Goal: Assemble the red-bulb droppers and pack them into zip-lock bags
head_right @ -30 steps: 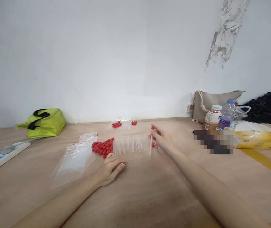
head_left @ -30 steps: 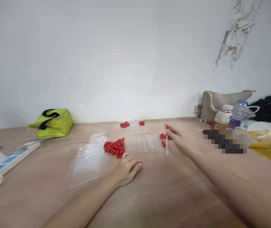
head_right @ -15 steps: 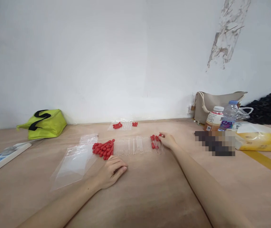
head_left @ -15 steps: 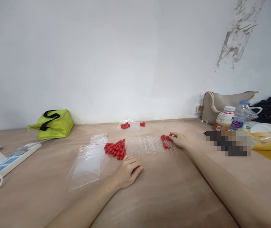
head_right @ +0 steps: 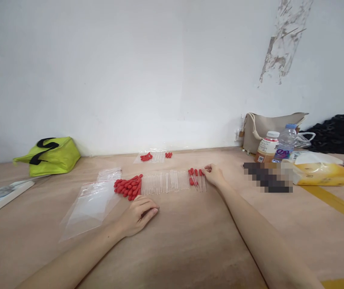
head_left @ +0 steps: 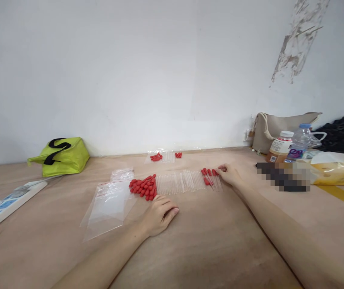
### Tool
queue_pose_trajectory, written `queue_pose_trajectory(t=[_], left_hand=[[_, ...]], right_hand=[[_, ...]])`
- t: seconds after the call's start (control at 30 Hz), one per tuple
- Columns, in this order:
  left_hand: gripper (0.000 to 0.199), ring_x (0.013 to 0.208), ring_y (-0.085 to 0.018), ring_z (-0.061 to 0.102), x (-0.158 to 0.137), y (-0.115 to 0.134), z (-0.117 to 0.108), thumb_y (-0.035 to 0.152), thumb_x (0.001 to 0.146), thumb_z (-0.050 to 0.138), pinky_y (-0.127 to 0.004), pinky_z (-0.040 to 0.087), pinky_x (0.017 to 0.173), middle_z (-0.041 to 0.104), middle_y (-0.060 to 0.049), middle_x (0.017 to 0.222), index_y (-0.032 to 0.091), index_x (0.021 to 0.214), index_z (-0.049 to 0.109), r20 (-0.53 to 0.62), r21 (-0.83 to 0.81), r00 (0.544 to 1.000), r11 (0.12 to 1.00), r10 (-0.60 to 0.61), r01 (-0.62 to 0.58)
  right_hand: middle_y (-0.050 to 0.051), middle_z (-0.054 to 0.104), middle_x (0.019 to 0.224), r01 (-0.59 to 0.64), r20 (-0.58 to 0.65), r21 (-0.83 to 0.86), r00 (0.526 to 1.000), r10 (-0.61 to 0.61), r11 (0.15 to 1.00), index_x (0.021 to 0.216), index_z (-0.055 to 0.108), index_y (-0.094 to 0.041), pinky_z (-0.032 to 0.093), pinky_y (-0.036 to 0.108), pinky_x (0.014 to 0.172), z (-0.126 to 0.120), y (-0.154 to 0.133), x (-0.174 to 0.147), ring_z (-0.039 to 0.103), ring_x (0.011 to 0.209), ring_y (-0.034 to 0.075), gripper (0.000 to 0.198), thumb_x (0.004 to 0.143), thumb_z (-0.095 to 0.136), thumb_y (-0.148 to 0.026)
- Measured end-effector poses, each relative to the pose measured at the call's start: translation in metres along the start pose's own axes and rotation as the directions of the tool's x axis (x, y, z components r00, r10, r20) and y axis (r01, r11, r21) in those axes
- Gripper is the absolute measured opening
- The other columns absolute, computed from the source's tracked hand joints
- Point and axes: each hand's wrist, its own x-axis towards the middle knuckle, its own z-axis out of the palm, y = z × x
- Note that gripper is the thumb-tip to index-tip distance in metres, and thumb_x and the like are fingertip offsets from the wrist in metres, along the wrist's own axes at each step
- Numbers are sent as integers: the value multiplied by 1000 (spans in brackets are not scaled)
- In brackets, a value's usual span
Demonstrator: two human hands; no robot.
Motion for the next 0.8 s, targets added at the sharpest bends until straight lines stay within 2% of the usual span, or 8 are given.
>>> queue_pose_trajectory(t=[0.1, 0.2, 0.27, 0.37, 0.43, 0.57, 0.7, 0.8], left_hand=[[21, 76, -16, 55, 0, 0, 0, 24, 88, 39, -31, 37, 74, 61, -3, 76, 18, 83, 59, -10, -3, 1000, 1000, 0, 0], [21, 76, -16, 54, 0, 0, 1, 24, 88, 40, -30, 37, 73, 61, -3, 76, 18, 82, 59, -16, -9, 1000, 1000, 3, -3], [21, 77, -16, 54, -1, 0, 1, 24, 88, 39, -31, 37, 74, 61, -3, 77, 18, 83, 59, -13, -9, 1000, 1000, 4, -4], [20, 77, -17, 54, -1, 0, 0, 24, 88, 39, -31, 37, 74, 61, -3, 77, 18, 84, 58, 1, 0, 1000, 1000, 2, -2], [20, 78, -17, 54, -1, 0, 0, 24, 88, 39, -31, 38, 74, 61, -4, 77, 18, 84, 59, 2, 2, 1000, 1000, 5, -5], [21, 76, -17, 54, 0, 1, -1, 24, 88, 39, -31, 38, 73, 61, -4, 76, 18, 83, 59, -13, -5, 1000, 1000, 8, -8], [20, 76, -16, 55, 0, 1, 0, 24, 87, 41, -30, 38, 73, 61, -3, 76, 18, 82, 59, -18, -7, 1000, 1000, 2, -2], [21, 76, -16, 55, -1, 0, 1, 24, 87, 40, -30, 39, 73, 61, -3, 75, 18, 82, 59, -30, -11, 1000, 1000, 6, -6]], right_hand=[[5, 63, 73, 10, 48, 26, 999, -11, 1000, 75, 58, -15, 41, 24, 61, -8, -3, -2, 56, 67, 14, 18, 66, 56, -30], [2, 61, 67, 32, 113, 57, 993, -38, 998, 73, 59, -16, 40, 22, 56, -20, -9, -10, 54, 61, 13, 15, 64, 56, -28], [1, 60, 66, 96, 190, 76, 976, -109, 993, 72, 60, -16, 39, 22, 54, -28, -13, -16, 52, 59, 12, 17, 61, 59, -29], [2, 59, 74, 306, 305, 94, 897, -320, 947, 72, 62, -16, 38, 23, 59, -34, -20, -24, 50, 65, 13, 24, 56, 65, -33], [2, 57, 79, 402, 340, 65, 852, -399, 913, 74, 64, -16, 38, 24, 62, -34, -25, -26, 50, 71, 15, 28, 53, 67, -35], [1, 54, 74, 435, 342, -68, 856, -388, 898, 70, 66, -20, 37, 24, 62, -29, -31, -29, 49, 71, 16, 27, 48, 70, -35], [0, 56, 71, 476, 319, -112, 848, -422, 872, 66, 66, -20, 36, 24, 61, -25, -34, -30, 50, 70, 15, 18, 53, 66, -32], [0, 57, 66, 462, 339, -136, 853, -397, 876, 64, 66, -20, 36, 23, 58, -26, -37, -31, 50, 62, 13, 13, 56, 63, -30]])
